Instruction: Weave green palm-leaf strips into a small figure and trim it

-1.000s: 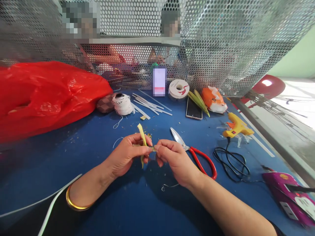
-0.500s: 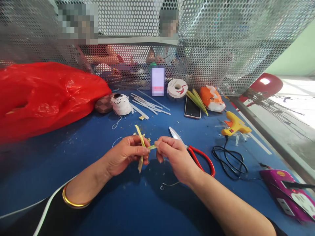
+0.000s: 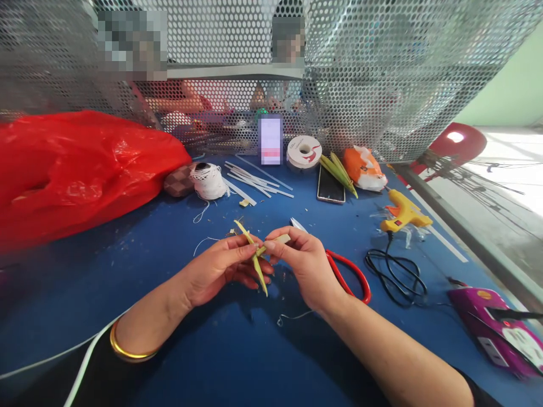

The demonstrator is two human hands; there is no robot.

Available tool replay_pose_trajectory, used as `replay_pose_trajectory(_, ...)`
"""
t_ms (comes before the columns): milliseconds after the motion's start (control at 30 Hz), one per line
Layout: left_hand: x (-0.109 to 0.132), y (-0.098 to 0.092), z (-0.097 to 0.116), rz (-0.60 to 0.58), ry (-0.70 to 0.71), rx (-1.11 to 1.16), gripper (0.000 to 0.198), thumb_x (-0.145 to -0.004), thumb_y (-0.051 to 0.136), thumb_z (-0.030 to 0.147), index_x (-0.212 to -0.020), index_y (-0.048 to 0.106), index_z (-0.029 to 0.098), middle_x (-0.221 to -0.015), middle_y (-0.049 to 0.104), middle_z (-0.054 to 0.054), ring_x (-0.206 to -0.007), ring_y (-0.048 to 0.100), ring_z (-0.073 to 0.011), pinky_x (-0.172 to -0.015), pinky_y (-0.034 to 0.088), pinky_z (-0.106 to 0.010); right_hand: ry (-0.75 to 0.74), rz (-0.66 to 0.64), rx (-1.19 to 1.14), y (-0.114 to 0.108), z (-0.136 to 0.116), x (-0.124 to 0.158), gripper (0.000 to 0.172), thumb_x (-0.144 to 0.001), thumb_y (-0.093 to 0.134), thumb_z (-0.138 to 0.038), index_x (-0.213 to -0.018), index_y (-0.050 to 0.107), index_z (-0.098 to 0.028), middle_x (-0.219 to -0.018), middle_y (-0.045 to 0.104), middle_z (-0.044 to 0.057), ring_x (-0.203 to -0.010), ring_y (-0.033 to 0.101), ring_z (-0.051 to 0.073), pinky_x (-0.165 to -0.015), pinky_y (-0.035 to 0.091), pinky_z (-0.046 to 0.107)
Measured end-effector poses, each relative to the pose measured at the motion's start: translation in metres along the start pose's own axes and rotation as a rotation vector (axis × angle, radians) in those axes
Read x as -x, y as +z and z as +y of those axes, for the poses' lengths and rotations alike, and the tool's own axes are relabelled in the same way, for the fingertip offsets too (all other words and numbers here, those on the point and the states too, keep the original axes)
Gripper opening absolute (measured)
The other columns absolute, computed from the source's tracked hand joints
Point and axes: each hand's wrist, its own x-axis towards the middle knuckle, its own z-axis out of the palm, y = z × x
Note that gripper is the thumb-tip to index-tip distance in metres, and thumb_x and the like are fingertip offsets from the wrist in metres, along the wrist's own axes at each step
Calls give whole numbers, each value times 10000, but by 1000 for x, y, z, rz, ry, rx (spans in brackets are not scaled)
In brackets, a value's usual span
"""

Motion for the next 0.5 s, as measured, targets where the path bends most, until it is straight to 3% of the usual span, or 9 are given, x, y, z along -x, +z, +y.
replay_pose_trajectory(133, 1, 0, 2, 25, 9, -129, 323, -812, 665, 478, -868, 638, 160, -632, 689, -26, -495, 620, -119, -513, 463, -226, -17, 34, 24, 0, -2, -1, 120, -714, 781, -291, -757, 728, -193, -687, 647, -8, -621, 539, 111, -632, 462, 259)
replay_pose_trajectory(367, 1, -1, 2, 93, 20, -236, 378, -759, 699, 520, -711, 662, 146, -532, 623, -7, -423, 540, -94, -447, 399, -217, -81, 72, 187, -1, -1, -3, 82, -737, 734, -283, -715, 726, -204, -652, 662, -9, -643, 582, 130, -661, 481, 281)
replay_pose_trajectory(500, 0, 2, -2, 49, -10, -214, 370, -767, 696, 517, -810, 688, 150, -522, 640, -11, -400, 537, -95, -454, 418, -217, -129, 70, 300, -3, 2, -4, 101, -781, 689, -290, -731, 710, -205, -649, 666, -13, -634, 598, 133, -644, 481, 281)
